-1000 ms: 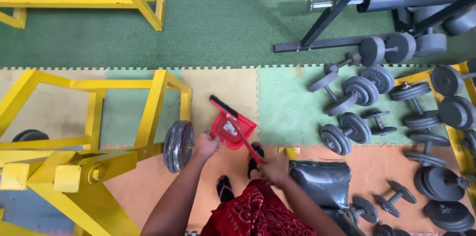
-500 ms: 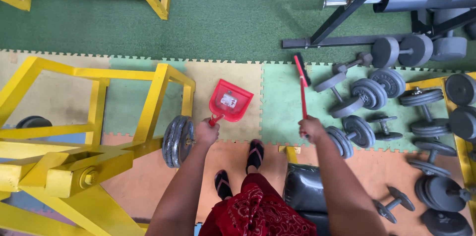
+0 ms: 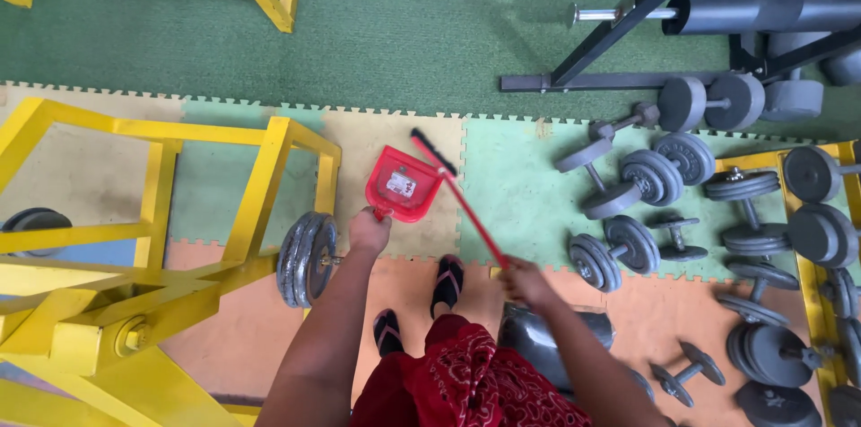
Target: Sweeping the gym floor using a small broom and a dustpan.
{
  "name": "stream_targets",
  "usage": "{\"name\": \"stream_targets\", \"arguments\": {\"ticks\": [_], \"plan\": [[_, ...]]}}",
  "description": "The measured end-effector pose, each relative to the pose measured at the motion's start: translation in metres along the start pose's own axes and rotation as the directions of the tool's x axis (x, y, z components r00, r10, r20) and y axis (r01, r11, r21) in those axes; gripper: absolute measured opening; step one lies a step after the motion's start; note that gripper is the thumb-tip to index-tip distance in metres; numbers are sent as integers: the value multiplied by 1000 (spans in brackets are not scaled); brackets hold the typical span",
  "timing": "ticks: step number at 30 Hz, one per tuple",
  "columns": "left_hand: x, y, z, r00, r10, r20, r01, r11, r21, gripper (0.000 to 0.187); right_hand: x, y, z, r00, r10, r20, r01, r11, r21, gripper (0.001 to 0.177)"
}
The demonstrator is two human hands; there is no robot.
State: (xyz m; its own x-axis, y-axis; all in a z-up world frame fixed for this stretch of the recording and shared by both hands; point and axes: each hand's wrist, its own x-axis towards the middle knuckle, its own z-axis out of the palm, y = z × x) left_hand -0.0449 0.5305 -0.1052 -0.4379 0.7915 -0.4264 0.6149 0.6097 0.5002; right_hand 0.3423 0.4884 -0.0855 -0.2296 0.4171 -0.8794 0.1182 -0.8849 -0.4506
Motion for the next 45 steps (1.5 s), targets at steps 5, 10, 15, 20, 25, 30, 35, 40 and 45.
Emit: {"name": "stream_targets", "arguments": {"ticks": [5, 10, 15, 20, 25, 30, 35, 40, 45], "plan": [[5, -7, 5, 1000, 8, -6, -8, 1000, 1, 37, -8, -61, -76, 989, 12, -149, -3, 998, 58, 56], [3, 1, 0, 1000, -27, -1, 27, 1000, -14, 38, 95, -28, -111, 977, -28, -212, 66, 982, 175, 26], [5, 4, 4, 999, -34, 14, 32, 996, 83, 42, 225, 77, -50, 790, -254, 558, 451, -376, -809, 17], [10, -7, 15, 998, -52, 25, 50, 995, 87, 35, 9, -38, 63, 994, 106, -1, -102, 955, -280, 58], [1, -1, 2, 997, -71, 38, 71, 997, 21, 37, -7, -68, -21, 994, 107, 35, -99, 978, -183, 66], [-6, 18, -30, 998, -61, 24, 62, 998, -17, 39, -18, -111, -76, 997, 80, -22, -78, 995, 54, 58], [25, 19, -37, 1000, 17, -12, -17, 998, -60, 43, 51, -129, -115, 993, 88, -78, -67, 967, 246, 18], [76, 25, -37, 998, 68, 18, -68, 998, 17, 34, 171, -57, -100, 962, 79, -261, 18, 936, 351, 6], [118, 52, -42, 994, -5, 108, -3, 997, 73, 32, 220, -46, 40, 963, -247, 109, 197, 368, -909, 15]]}}
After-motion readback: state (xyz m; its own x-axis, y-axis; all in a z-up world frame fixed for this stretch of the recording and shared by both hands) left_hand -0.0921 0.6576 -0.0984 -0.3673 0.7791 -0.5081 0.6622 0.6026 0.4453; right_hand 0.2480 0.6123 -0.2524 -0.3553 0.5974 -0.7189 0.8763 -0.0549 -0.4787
